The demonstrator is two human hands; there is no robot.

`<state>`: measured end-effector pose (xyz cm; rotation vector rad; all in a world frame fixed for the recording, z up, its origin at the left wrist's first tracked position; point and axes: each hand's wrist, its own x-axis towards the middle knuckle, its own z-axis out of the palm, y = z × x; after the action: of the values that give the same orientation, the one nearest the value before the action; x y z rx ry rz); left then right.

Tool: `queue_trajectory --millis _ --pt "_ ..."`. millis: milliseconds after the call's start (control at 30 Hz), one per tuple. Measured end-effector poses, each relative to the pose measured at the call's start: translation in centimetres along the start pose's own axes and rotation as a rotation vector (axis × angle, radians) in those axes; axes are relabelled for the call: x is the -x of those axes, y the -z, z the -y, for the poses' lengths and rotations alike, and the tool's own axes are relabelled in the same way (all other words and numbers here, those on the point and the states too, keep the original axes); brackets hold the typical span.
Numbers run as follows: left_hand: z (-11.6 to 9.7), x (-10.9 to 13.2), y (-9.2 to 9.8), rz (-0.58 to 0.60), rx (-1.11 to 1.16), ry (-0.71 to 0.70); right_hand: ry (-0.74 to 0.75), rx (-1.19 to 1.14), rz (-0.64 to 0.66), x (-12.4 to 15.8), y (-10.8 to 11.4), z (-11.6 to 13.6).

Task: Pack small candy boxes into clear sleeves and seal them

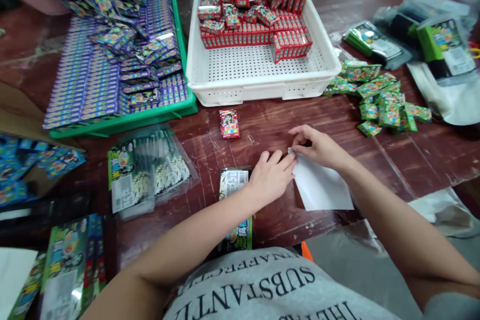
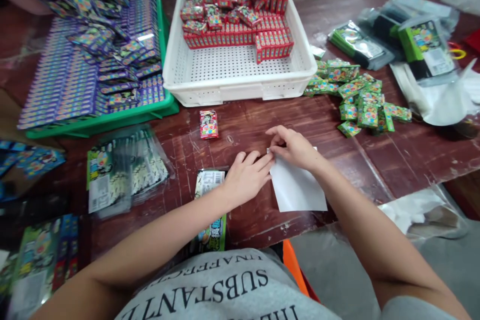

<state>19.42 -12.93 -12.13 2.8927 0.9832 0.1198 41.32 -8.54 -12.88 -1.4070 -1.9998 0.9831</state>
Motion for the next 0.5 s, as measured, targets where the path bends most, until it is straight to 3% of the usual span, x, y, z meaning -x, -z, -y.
queue_trajectory --millis 133,233,300,400,500 --pt "0.4 2.0 1.6 -0.071 0.053 0.053 -0.042 -0.359 -0.141 1.2 -0.5 -1.4" --pt "3.0 4.9 3.4 -0.163 0.124 0.320 -0.051 -0.476 -0.291 2.0 -0.9 -2.4" --pt "5.7 7.0 4.2 -0.151 0.202 0.500 -0.020 -0.464 -0.426 2.2 -1.3 -2.2" --pt "9.3 10.1 4.3 -0.023 0.472 0.500 0.066 -0.400 -0.606 2.2 -1.7 0.2" --pt "10.9 12.2 4.0 -0.028 0.766 0.457 0.177 -0.325 -0.586 1.9 -2.9 4.6"
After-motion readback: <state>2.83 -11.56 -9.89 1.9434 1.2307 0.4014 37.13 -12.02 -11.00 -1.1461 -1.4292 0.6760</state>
